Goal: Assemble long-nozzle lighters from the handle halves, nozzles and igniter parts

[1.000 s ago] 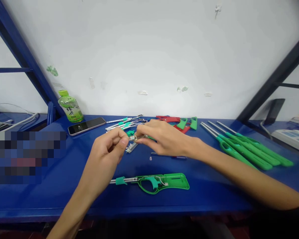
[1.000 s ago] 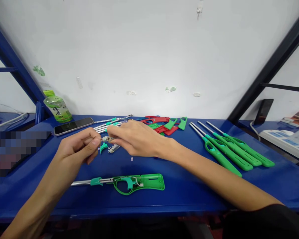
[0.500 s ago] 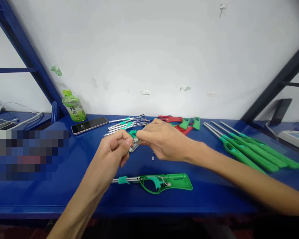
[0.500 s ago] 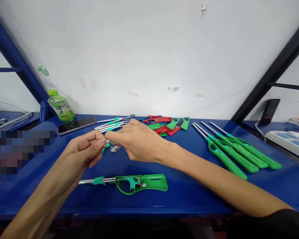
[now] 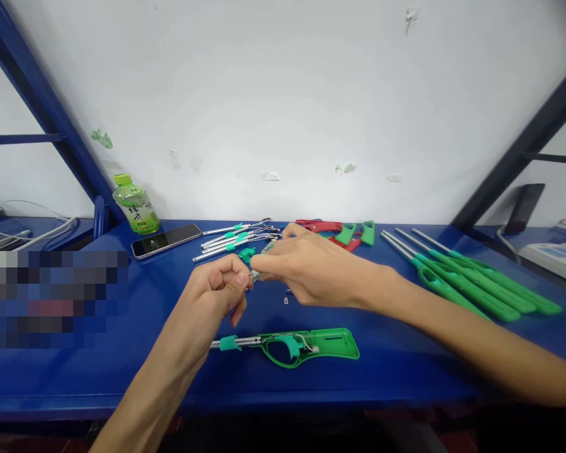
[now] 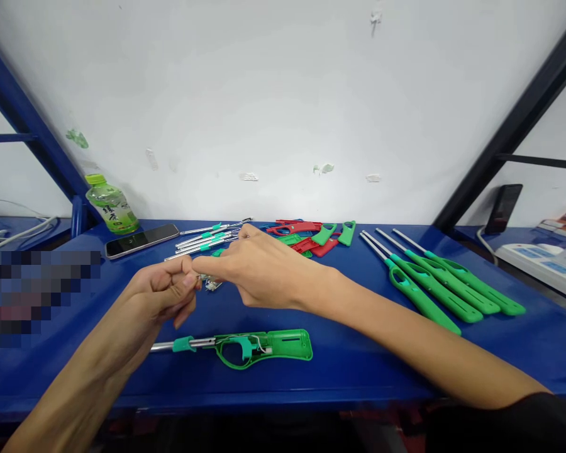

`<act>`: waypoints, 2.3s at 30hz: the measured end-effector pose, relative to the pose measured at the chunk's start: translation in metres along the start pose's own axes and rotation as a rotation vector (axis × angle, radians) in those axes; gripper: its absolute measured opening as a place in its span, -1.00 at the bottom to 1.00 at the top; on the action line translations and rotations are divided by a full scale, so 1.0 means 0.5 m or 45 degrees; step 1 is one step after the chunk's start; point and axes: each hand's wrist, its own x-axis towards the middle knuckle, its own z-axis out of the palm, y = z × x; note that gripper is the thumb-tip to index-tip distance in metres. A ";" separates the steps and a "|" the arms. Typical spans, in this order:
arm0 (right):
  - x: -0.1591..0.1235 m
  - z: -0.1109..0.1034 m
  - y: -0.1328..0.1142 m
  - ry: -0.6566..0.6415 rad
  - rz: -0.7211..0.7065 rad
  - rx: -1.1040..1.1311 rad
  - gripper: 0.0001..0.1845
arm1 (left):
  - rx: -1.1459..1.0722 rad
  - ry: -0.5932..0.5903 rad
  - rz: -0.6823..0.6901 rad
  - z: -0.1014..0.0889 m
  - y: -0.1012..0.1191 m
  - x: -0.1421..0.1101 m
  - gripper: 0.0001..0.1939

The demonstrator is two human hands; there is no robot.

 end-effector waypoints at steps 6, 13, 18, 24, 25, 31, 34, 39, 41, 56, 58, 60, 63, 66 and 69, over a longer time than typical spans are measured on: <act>-0.005 -0.015 -0.003 -0.075 -0.021 -0.080 -0.51 | -0.022 -0.002 -0.011 0.006 -0.016 0.005 -0.73; -0.007 -0.029 -0.018 -0.127 -0.007 -0.186 -0.50 | -0.008 -0.008 0.031 0.003 -0.021 0.007 -0.70; -0.008 -0.027 -0.021 -0.165 -0.008 -0.185 -0.42 | -0.001 -0.015 -0.006 0.007 -0.020 0.007 -0.71; -0.006 -0.013 -0.006 -0.050 0.009 -0.090 -0.53 | -0.010 0.009 -0.073 0.004 0.001 0.006 -0.72; -0.006 -0.017 -0.007 -0.039 0.016 -0.071 -0.54 | -0.010 0.009 -0.082 0.002 0.006 0.003 -0.72; -0.010 -0.044 -0.016 -0.028 0.078 -0.024 -0.68 | -0.012 -0.025 -0.098 -0.012 0.023 -0.005 -0.71; -0.013 -0.044 -0.012 -0.006 0.104 0.045 -0.81 | -0.005 -0.050 -0.086 -0.017 0.024 -0.003 -0.71; -0.017 -0.036 -0.003 0.025 0.152 0.264 -0.88 | 0.001 -0.206 -0.094 -0.018 0.017 0.002 -0.63; -0.018 -0.035 0.000 0.023 0.189 0.367 -0.91 | -0.017 -0.265 -0.113 -0.016 0.014 0.004 -0.57; -0.022 -0.038 -0.004 0.087 0.260 0.587 -0.96 | -0.436 -0.510 -0.296 -0.003 0.023 -0.005 -0.62; -0.022 -0.037 -0.002 0.082 0.257 0.608 -0.95 | -0.440 -0.510 -0.300 -0.001 0.019 -0.004 -0.62; -0.021 -0.038 -0.001 0.069 0.266 0.635 -0.96 | -0.445 -0.511 -0.306 -0.002 0.018 -0.004 -0.62; -0.019 -0.042 -0.001 0.067 0.272 0.650 -0.97 | -0.429 -0.481 -0.317 -0.006 0.026 -0.006 -0.61; -0.017 -0.046 -0.002 0.093 0.251 0.610 -0.92 | -0.330 -0.406 -0.315 -0.009 0.039 -0.006 -0.57; -0.017 -0.048 -0.004 0.086 0.246 0.554 -0.90 | -0.197 -0.320 -0.282 -0.014 0.047 -0.003 -0.52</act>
